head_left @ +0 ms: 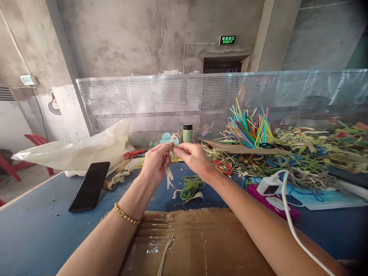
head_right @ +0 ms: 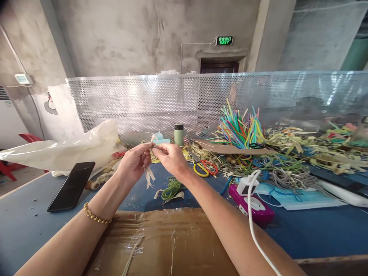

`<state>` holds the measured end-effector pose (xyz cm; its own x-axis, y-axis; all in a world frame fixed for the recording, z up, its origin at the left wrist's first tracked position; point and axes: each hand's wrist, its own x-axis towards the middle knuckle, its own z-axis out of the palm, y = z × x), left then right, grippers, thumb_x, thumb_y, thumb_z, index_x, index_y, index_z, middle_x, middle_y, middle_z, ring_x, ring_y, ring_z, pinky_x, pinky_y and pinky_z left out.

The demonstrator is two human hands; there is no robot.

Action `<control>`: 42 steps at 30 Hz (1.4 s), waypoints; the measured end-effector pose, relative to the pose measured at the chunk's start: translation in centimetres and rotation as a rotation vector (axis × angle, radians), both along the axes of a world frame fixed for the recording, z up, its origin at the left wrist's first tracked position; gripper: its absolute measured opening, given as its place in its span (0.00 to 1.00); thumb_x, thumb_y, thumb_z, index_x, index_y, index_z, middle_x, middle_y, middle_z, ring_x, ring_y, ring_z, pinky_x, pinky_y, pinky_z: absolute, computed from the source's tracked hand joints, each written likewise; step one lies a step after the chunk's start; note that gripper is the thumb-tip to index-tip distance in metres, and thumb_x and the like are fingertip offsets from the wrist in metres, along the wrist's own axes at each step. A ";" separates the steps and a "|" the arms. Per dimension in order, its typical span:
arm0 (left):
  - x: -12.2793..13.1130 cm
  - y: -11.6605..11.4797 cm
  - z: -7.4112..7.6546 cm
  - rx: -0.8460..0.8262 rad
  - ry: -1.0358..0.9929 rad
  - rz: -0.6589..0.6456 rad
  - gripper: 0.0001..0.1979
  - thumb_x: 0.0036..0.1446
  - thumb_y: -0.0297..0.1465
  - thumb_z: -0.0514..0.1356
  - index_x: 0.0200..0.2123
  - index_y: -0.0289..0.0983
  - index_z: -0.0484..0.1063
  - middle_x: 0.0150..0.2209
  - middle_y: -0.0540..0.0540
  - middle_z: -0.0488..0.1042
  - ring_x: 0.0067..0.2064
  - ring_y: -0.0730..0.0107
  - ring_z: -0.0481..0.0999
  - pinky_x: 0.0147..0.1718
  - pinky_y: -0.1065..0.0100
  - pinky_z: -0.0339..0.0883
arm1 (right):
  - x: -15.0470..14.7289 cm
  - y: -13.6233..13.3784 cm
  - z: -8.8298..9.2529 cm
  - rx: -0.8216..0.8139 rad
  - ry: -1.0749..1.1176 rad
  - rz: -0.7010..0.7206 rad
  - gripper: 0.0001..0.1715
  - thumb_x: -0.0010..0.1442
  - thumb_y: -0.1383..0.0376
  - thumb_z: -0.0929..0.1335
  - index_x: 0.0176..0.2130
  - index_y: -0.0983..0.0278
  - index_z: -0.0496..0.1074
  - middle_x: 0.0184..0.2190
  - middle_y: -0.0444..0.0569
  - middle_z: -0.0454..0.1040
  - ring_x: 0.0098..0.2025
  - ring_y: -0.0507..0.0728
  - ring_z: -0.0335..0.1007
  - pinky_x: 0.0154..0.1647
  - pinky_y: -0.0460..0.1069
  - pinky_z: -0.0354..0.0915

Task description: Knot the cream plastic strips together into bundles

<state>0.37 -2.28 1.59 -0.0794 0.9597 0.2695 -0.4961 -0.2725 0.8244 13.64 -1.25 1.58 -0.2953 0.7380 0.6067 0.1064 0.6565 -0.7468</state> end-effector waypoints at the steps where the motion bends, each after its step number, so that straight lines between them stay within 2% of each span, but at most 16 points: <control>1: 0.1 0.0 0.0 0.001 -0.003 0.001 0.09 0.41 0.29 0.69 0.28 0.31 0.75 0.16 0.56 0.63 0.14 0.82 0.58 0.14 0.74 0.46 | -0.1 0.1 -0.1 -0.014 0.022 0.019 0.17 0.56 0.55 0.71 0.33 0.68 0.76 0.27 0.47 0.74 0.31 0.52 0.66 0.34 0.49 0.63; 5: 0.4 0.0 -0.2 -0.010 -0.006 0.032 0.07 0.42 0.28 0.68 0.24 0.31 0.73 0.16 0.56 0.62 0.14 0.83 0.56 0.13 0.74 0.44 | -0.3 0.1 -0.4 0.012 0.004 -0.022 0.16 0.58 0.56 0.70 0.28 0.67 0.73 0.24 0.45 0.72 0.27 0.51 0.64 0.30 0.48 0.61; 9: 0.3 0.0 -0.2 -0.016 0.012 0.078 0.07 0.41 0.26 0.68 0.22 0.32 0.72 0.15 0.57 0.60 0.15 0.83 0.55 0.14 0.74 0.45 | 0.2 -0.4 -0.2 0.234 -0.332 -0.257 0.13 0.61 0.64 0.66 0.25 0.65 0.70 0.19 0.42 0.66 0.22 0.50 0.58 0.25 0.49 0.53; 12: 0.1 0.0 -0.1 -0.004 0.032 0.112 0.07 0.40 0.27 0.68 0.22 0.32 0.72 0.15 0.56 0.61 0.15 0.83 0.55 0.14 0.73 0.43 | 0.6 -0.5 -0.1 0.437 -0.488 -0.441 0.12 0.64 0.64 0.64 0.31 0.64 0.71 0.25 0.48 0.73 0.27 0.54 0.66 0.29 0.50 0.55; 14: 0.1 0.1 -0.2 -0.009 0.041 0.129 0.06 0.39 0.27 0.68 0.22 0.32 0.73 0.17 0.55 0.62 0.15 0.83 0.56 0.14 0.73 0.44 | 0.5 -0.4 -0.2 0.508 -0.453 -0.473 0.11 0.65 0.62 0.63 0.37 0.65 0.72 0.34 0.53 0.76 0.35 0.57 0.70 0.33 0.51 0.59; 16: 0.3 0.2 -0.3 -0.017 0.051 0.138 0.06 0.38 0.26 0.68 0.23 0.31 0.74 0.18 0.54 0.65 0.17 0.83 0.58 0.15 0.74 0.46 | 0.3 -0.2 -0.5 0.480 -0.388 -0.464 0.10 0.64 0.62 0.64 0.41 0.66 0.70 0.37 0.54 0.77 0.37 0.58 0.72 0.35 0.51 0.61; 20: 0.7 0.3 -0.7 -0.032 0.065 0.147 0.07 0.38 0.27 0.68 0.24 0.31 0.75 0.19 0.52 0.67 0.18 0.82 0.58 0.17 0.74 0.48 | -0.6 -0.4 -1.1 0.397 -0.428 -0.495 0.14 0.58 0.65 0.68 0.44 0.67 0.66 0.35 0.52 0.77 0.34 0.58 0.72 0.31 0.50 0.60; 23: 0.8 0.3 -0.9 -0.034 0.074 0.170 0.05 0.38 0.27 0.66 0.22 0.32 0.75 0.17 0.53 0.65 0.18 0.82 0.57 0.17 0.73 0.48 | -0.8 -1.0 -1.4 0.503 -0.600 -0.612 0.16 0.59 0.65 0.66 0.47 0.67 0.65 0.39 0.56 0.76 0.32 0.58 0.70 0.27 0.51 0.55; 26: 0.9 0.3 -1.0 -0.029 0.085 0.203 0.03 0.39 0.26 0.64 0.19 0.33 0.72 0.16 0.55 0.62 0.18 0.81 0.56 0.17 0.73 0.48 | -0.7 -1.4 -1.3 0.639 -0.774 -0.690 0.11 0.64 0.68 0.61 0.46 0.67 0.67 0.41 0.58 0.74 0.28 0.56 0.67 0.24 0.52 0.48; 30: 0.8 0.6 -1.2 -0.051 0.088 0.185 0.07 0.39 0.23 0.62 0.16 0.35 0.65 0.14 0.57 0.57 0.16 0.81 0.55 0.15 0.72 0.47 | -0.2 -1.4 -1.0 0.747 -0.842 -0.699 0.16 0.67 0.72 0.57 0.39 0.67 0.71 0.37 0.57 0.74 0.26 0.54 0.63 0.25 0.53 0.45; 34: 0.5 0.7 -1.0 -0.091 0.109 0.038 0.05 0.42 0.24 0.62 0.19 0.33 0.67 0.17 0.52 0.64 0.16 0.79 0.59 0.14 0.72 0.47 | 0.5 -0.5 -0.7 0.683 -0.680 -0.649 0.16 0.68 0.67 0.60 0.35 0.64 0.75 0.34 0.52 0.74 0.29 0.54 0.64 0.27 0.51 0.47; 38: 0.1 0.4 -0.6 -0.061 0.127 -0.161 0.06 0.50 0.28 0.62 0.25 0.30 0.72 0.22 0.45 0.72 0.18 0.77 0.65 0.17 0.72 0.55 | 1.2 0.9 -0.6 0.504 -0.436 -0.537 0.11 0.62 0.66 0.65 0.32 0.64 0.77 0.28 0.49 0.75 0.29 0.54 0.66 0.29 0.49 0.53; 42: -0.1 0.5 -0.7 -0.025 0.216 -0.149 0.03 0.50 0.23 0.63 0.28 0.28 0.72 0.24 0.43 0.75 0.19 0.76 0.69 0.20 0.72 0.60 | 1.5 1.7 -0.6 0.303 -0.309 -0.445 0.11 0.59 0.65 0.66 0.31 0.66 0.77 0.24 0.48 0.75 0.25 0.53 0.65 0.26 0.48 0.54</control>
